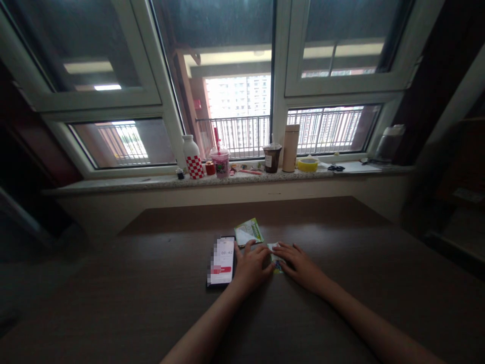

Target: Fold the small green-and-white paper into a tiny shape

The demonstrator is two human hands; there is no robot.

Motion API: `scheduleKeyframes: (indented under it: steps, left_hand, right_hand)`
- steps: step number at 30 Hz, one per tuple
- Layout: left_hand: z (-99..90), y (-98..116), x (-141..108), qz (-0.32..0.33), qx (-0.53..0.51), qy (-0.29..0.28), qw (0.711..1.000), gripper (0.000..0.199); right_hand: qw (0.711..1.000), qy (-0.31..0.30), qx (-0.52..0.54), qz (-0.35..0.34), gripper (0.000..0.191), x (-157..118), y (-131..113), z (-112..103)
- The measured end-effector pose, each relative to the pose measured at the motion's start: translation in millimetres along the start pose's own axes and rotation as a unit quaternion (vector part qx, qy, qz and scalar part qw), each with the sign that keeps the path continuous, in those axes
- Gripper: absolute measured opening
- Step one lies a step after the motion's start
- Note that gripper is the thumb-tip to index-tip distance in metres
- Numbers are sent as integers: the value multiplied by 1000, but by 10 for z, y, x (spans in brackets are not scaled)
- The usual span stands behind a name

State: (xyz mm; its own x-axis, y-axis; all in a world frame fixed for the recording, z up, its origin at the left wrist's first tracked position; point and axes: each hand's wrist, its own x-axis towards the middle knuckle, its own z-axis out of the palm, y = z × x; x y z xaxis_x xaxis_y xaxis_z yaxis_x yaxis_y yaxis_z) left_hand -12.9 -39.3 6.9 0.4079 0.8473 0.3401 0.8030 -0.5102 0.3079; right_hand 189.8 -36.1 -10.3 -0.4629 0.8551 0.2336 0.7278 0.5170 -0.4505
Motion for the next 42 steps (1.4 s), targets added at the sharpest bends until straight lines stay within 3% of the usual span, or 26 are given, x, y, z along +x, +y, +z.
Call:
scheduleKeyframes:
  steps: [13,20,26,42]
  left_hand:
    - [-63,3,-2,10,17,-20,1000,28]
    - [-37,-18,2,5,14,-17,1000,30]
    - [-47,-22,5,5,22,-25,999,31]
    - [-31,-16,2,-3,17,-24,1000,31]
  right_hand:
    - [999,10,49,-5,25,-9,10,-11]
    - [981,129,139,27,20,120,119,-19]
    - [980,160,111,43,11,177,203,28]
    - [976,165,115,86,14,187,285,108]
